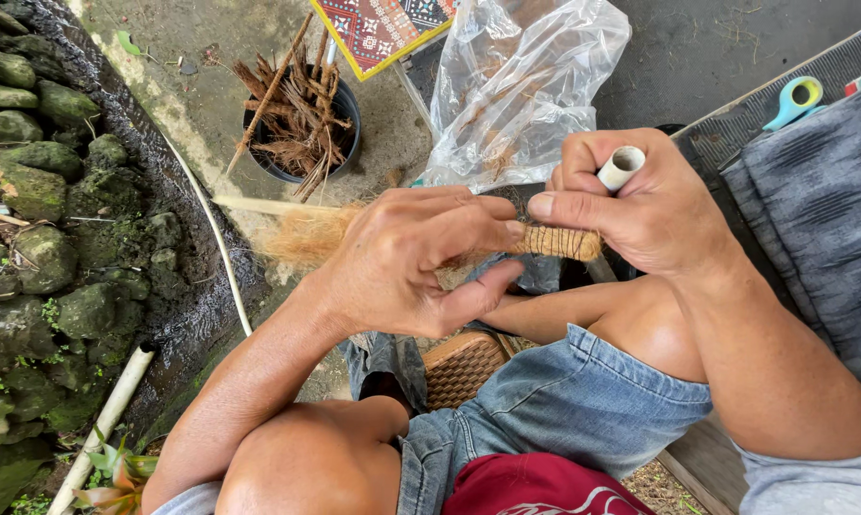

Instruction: The person wraps natural fiber around a cylindrical object using a small white tube as a guide. They repeatedly pull the fiber through the tube and wind it tightly around the cylinder, gradually building up a wrapped layer.

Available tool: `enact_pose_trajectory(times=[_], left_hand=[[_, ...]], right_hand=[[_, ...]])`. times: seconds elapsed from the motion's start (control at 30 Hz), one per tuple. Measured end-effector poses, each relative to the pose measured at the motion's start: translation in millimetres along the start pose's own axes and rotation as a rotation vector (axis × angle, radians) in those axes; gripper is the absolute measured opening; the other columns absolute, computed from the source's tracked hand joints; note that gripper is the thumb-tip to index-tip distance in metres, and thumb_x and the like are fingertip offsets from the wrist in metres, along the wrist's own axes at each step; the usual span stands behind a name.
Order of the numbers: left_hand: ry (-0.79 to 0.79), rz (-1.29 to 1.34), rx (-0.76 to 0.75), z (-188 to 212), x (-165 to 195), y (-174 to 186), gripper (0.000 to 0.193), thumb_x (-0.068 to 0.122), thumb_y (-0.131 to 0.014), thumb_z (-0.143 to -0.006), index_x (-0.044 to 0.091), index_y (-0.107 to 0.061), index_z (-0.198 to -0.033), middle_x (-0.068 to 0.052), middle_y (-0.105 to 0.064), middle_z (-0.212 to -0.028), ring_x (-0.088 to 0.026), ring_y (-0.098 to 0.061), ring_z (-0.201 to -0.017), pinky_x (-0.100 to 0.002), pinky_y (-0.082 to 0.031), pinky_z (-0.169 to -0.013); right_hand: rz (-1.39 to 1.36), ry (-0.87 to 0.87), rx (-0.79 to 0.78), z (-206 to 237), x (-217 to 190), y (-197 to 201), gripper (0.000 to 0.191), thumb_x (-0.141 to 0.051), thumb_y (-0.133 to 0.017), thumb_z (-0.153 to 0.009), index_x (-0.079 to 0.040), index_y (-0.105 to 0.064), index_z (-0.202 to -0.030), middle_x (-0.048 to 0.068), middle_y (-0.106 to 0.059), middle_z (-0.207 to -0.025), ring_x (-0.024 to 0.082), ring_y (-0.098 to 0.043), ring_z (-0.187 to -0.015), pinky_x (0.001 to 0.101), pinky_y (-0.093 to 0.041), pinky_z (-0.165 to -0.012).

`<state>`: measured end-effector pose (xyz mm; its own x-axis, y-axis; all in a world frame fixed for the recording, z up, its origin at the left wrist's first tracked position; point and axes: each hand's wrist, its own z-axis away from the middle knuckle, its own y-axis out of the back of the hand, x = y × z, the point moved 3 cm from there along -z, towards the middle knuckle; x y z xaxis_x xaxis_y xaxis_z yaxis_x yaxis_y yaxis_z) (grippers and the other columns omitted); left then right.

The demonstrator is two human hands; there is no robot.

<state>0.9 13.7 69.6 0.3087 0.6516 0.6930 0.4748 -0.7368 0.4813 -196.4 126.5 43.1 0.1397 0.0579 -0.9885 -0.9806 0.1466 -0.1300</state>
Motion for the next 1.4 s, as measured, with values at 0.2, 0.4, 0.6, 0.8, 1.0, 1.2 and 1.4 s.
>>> enact_pose_trajectory(times=[0.2,0.4,0.6,0.8,1.0,1.2,1.4], left_hand=[[0.282,0.167,0.095,2,-3,0,0.035,0.015,-0.091,-0.085,0.003,-0.069,-0.110,-0.009,-0.077,-0.106,-0.013,-0.077,-0.095,-0.027,-0.062,-0.081],[0.390,0.492,0.145,1,-8,-5,0.045,0.005,-0.084,-0.094,-0.001,-0.065,-0.134,-0.007,-0.075,-0.121,-0.006,-0.069,-0.110,-0.024,-0.061,-0.096],[0.573,0.642,0.195,4,-20,-9,0.035,0.004,-0.079,-0.095,-0.004,-0.070,-0.128,-0.006,-0.076,-0.112,-0.004,-0.067,-0.098,-0.022,-0.059,-0.087],[0.561,0.741,0.207,5,-30,-7,0.035,0.004,-0.077,-0.098,-0.003,-0.069,-0.131,-0.001,-0.075,-0.112,-0.002,-0.065,-0.097,-0.019,-0.056,-0.086],[0.576,0.768,0.204,9,-35,-8,0.034,0.006,-0.077,-0.100,-0.003,-0.071,-0.133,0.001,-0.073,-0.106,-0.001,-0.058,-0.088,-0.019,-0.049,-0.076],[0.543,0.940,0.252,9,-39,-8,0.020,0.004,-0.074,-0.101,0.003,-0.067,-0.120,0.001,-0.071,-0.107,-0.002,-0.062,-0.092,-0.021,-0.051,-0.080],[0.585,0.942,0.357,10,-48,-8,0.012,0.001,-0.074,-0.098,0.003,-0.065,-0.106,-0.002,-0.072,-0.097,-0.004,-0.063,-0.084,-0.021,-0.050,-0.074]], right_hand=[[-0.317,-0.168,0.055,2,13,-9,0.030,-0.006,-0.063,-0.100,-0.006,-0.049,-0.073,0.000,-0.049,-0.063,0.008,-0.043,-0.055,0.0253,-0.033,-0.050],[-0.422,-0.057,-0.003,7,9,-21,0.023,-0.007,-0.059,-0.105,-0.008,-0.049,-0.084,-0.001,-0.044,-0.067,0.009,-0.040,-0.058,0.0276,-0.033,-0.053],[-0.340,-0.036,0.117,8,8,-36,0.012,-0.012,-0.056,-0.106,-0.002,-0.054,-0.100,-0.002,-0.043,-0.063,0.006,-0.038,-0.053,0.0250,-0.032,-0.048],[0.029,0.299,0.254,15,1,-43,0.019,-0.019,-0.062,-0.110,-0.009,-0.047,-0.104,-0.005,-0.051,-0.071,0.002,-0.044,-0.061,0.0211,-0.036,-0.054],[0.429,0.262,0.325,25,1,-43,0.025,-0.019,-0.067,-0.109,-0.006,-0.055,-0.090,-0.004,-0.051,-0.072,0.003,-0.041,-0.068,0.0236,-0.034,-0.058],[0.624,0.377,0.236,21,-7,-47,0.025,-0.015,-0.069,-0.105,-0.005,-0.055,-0.087,0.002,-0.057,-0.074,0.008,-0.049,-0.064,0.0271,-0.039,-0.058],[0.798,0.397,0.173,10,-12,-50,0.033,-0.012,-0.076,-0.097,-0.003,-0.051,-0.077,0.005,-0.054,-0.064,0.015,-0.050,-0.052,0.0335,-0.038,-0.047]])
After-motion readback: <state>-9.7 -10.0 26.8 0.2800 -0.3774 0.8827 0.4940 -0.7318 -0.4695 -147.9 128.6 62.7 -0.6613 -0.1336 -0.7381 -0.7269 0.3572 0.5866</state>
